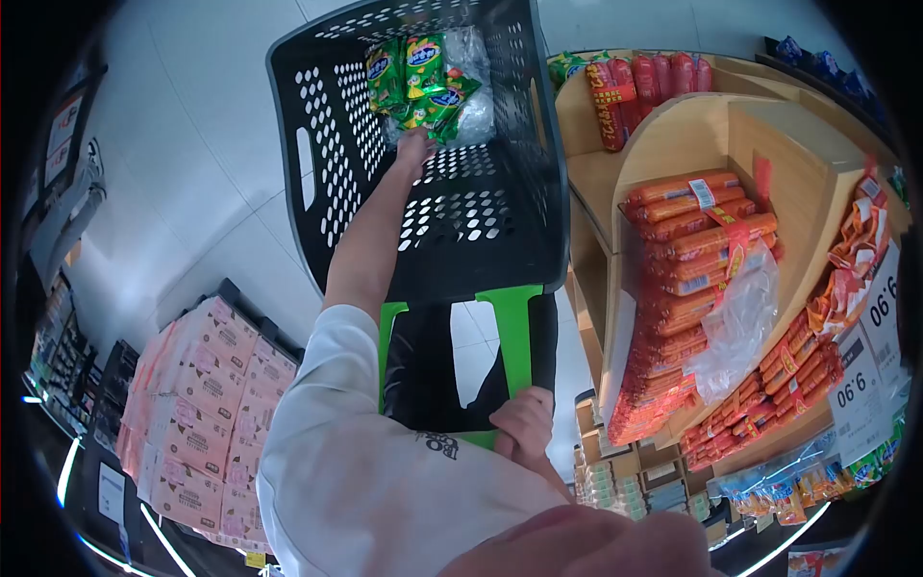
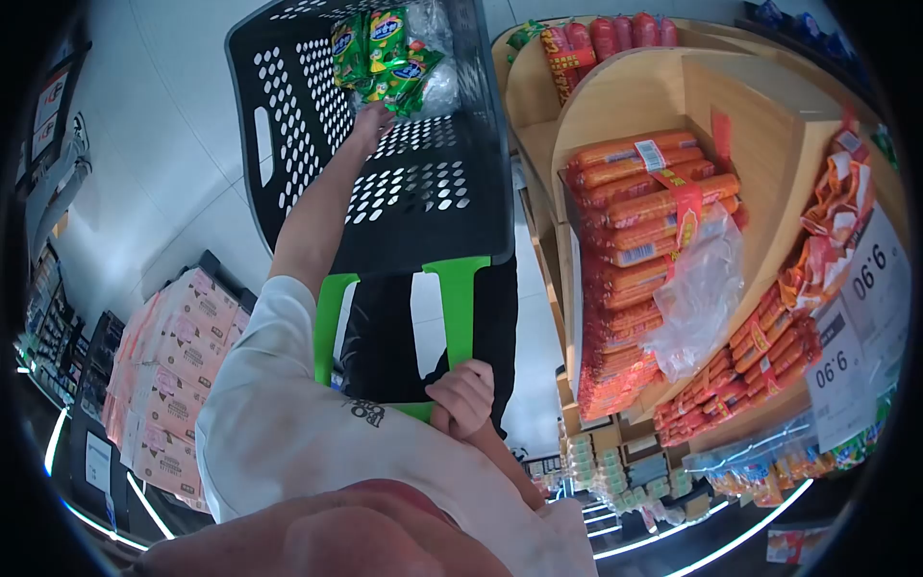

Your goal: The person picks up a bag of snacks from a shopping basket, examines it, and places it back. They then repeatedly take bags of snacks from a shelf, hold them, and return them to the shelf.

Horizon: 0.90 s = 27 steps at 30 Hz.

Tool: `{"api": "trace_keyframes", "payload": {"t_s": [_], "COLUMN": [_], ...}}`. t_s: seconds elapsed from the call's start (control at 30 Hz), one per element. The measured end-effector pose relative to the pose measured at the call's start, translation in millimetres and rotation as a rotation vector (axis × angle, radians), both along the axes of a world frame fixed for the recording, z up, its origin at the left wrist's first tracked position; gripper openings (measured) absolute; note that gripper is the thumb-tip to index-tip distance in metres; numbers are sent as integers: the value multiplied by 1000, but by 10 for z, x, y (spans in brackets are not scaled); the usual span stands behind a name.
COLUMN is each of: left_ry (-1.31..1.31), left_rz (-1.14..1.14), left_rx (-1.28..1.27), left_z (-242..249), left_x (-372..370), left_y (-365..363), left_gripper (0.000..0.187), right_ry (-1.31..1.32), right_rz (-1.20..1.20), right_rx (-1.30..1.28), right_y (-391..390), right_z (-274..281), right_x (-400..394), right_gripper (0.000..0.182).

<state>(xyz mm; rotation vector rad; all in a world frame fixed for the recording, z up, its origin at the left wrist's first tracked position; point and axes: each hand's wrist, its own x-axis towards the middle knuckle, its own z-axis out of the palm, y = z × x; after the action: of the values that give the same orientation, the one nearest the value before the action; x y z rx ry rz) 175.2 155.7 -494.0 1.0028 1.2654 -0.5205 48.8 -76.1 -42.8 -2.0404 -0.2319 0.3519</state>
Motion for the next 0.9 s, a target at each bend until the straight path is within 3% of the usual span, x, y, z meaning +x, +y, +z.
{"api": "trace_keyframes", "payload": {"t_s": [0.03,0.07,0.1,0.17,0.33,0.47,0.57,0.83,0.9], "left_ry": [30,69,139,88,129,150,198,-164,-54], "left_rz": [70,-30,10,248,613,558,406,284,-90], "left_rx": [16,34,41,-27,-159,-221,-37,95,216], "left_z": [-197,-565,-492,-929,-1000,-1312,-1011,-452,-44], "left_x": [-12,-71,-40,-266,-332,-343,-66,11,-14], "left_y": [-8,2,-25,-44,-63,-30,-112,-97,46], "left_gripper": [31,33,31,27,24,18,17,18,17], "right_ry": [-5,-10,-13,-3,8,6,-4,-7,-20], "right_rz": [10,19,23,41,77,101,107,43,11], "right_rx": [-1,-2,-5,-9,-14,-18,-13,25,35], "right_y": [-13,-26,-31,-27,-45,-67,-75,-57,-28], "right_z": [-39,-82,-70,-74,-81,-105,-126,-76,-53], "right_x": [9,17,22,48,104,92,69,66,58], "right_gripper": [14,14,14,14,14,14,14,17,20]}}
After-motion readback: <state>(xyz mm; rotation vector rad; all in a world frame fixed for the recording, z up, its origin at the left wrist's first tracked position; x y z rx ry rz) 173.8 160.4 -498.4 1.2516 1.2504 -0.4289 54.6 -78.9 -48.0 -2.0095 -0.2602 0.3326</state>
